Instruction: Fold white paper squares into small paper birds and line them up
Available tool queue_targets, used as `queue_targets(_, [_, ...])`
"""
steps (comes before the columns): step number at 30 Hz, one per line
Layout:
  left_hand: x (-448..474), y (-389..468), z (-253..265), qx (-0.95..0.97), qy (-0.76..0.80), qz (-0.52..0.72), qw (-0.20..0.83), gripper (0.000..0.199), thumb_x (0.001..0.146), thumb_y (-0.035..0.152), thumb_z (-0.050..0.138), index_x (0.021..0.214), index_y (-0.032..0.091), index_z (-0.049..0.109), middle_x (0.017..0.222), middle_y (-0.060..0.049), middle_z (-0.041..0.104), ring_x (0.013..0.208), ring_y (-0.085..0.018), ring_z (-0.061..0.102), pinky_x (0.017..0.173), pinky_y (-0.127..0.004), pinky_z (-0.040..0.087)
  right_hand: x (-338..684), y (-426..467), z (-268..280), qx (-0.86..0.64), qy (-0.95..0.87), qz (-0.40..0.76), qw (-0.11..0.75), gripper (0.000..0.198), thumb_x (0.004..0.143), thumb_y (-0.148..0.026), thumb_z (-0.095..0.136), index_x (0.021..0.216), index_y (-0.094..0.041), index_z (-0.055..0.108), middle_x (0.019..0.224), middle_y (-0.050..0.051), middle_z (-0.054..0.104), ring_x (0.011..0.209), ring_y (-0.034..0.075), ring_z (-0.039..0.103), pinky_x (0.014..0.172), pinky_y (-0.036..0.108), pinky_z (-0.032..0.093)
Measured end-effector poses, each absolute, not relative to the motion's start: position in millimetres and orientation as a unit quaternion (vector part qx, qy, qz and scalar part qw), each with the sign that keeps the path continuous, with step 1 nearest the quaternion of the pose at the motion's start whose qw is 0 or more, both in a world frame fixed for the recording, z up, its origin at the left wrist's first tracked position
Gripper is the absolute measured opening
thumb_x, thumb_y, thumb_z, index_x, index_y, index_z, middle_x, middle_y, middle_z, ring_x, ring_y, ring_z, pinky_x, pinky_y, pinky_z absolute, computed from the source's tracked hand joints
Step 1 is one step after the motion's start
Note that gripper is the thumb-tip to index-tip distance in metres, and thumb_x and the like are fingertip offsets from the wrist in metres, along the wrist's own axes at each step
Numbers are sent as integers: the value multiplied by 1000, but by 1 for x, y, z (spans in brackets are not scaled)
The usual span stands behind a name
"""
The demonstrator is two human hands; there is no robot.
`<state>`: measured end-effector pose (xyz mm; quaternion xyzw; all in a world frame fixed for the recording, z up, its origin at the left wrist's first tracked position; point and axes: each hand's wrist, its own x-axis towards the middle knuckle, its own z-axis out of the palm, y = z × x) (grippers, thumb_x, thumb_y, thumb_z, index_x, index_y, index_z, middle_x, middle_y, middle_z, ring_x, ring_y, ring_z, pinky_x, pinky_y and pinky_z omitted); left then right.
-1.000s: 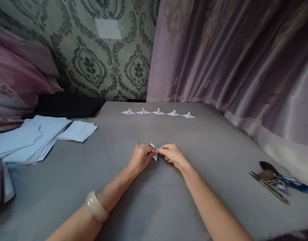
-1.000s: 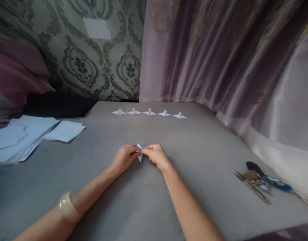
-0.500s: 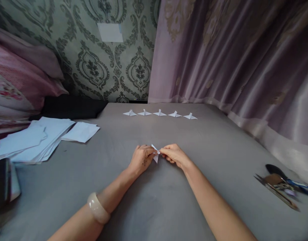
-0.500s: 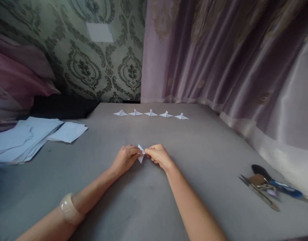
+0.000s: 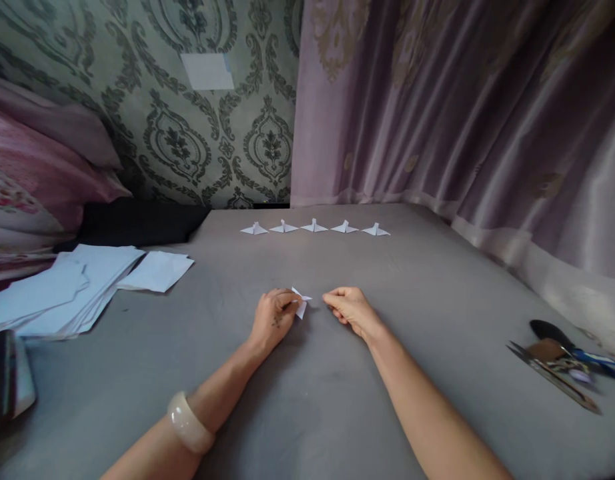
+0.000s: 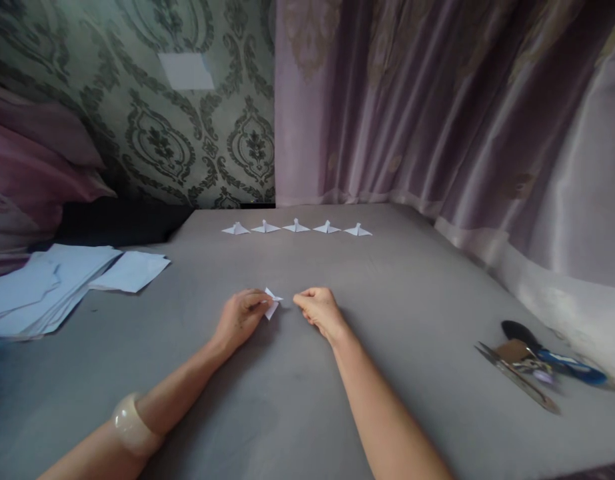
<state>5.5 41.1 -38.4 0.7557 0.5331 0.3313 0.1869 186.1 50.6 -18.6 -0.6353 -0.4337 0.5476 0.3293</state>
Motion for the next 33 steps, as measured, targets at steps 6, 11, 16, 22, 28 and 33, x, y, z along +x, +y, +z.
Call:
queue_targets(6, [2, 43, -37, 692, 590, 377, 173, 18, 83, 23, 54, 80, 21, 72, 84, -4, 71, 82, -18, 63, 76, -28, 46, 186, 49, -18, -638, -438, 535, 339, 7, 70, -20, 59, 66, -16, 55, 44, -8, 43, 35, 4, 35, 32, 15, 21])
queue_targets(11, [4, 45, -38, 673, 619, 363, 181, 24, 85, 30, 51, 84, 18, 72, 80, -5, 70, 74, -17, 63, 71, -27, 46, 185, 48, -21, -628, -454, 533, 341, 9, 71, -24, 60, 68, -16, 57, 43, -8, 44, 35, 5, 37, 32, 15, 22])
queue_targets(16, [11, 38, -31, 651, 628, 367, 217, 35, 77, 40, 62, 101, 15, 68, 87, -6, 71, 73, -17, 65, 69, -26, 49, 186, 49, -24, -628, -467, 518, 345, 12, 73, -28, 60, 70, -16, 59, 40, -8, 43, 33, 5, 36, 32, 15, 23])
queue_targets(22, [1, 35, -20, 543, 645, 441, 307, 47, 83, 48, 47, 104, 10, 65, 72, -6, 71, 61, -17, 65, 62, -27, 50, 186, 47, -28, -642, -511, 446, 357, 20, 76, -33, 55, 79, -15, 65, 47, -4, 51, 39, 8, 46, 36, 17, 29])
queue_targets(28, [-18, 46, -28, 556, 667, 432, 243, 35, 79, 27, 46, 101, 10, 68, 94, -11, 72, 85, -20, 66, 78, -29, 49, 174, 38, -25, -625, -621, 306, 361, 16, 78, -24, 54, 78, -18, 69, 80, 3, 70, 74, 14, 62, 71, 23, 44])
queue_targets(33, [-13, 43, -26, 605, 667, 363, 238, 30, 77, 18, 48, 94, 13, 71, 90, -10, 73, 86, -22, 66, 80, -30, 47, 155, 27, -27, -615, -692, 213, 312, 17, 82, -23, 52, 79, -19, 69, 86, 6, 69, 78, 17, 61, 74, 26, 42])
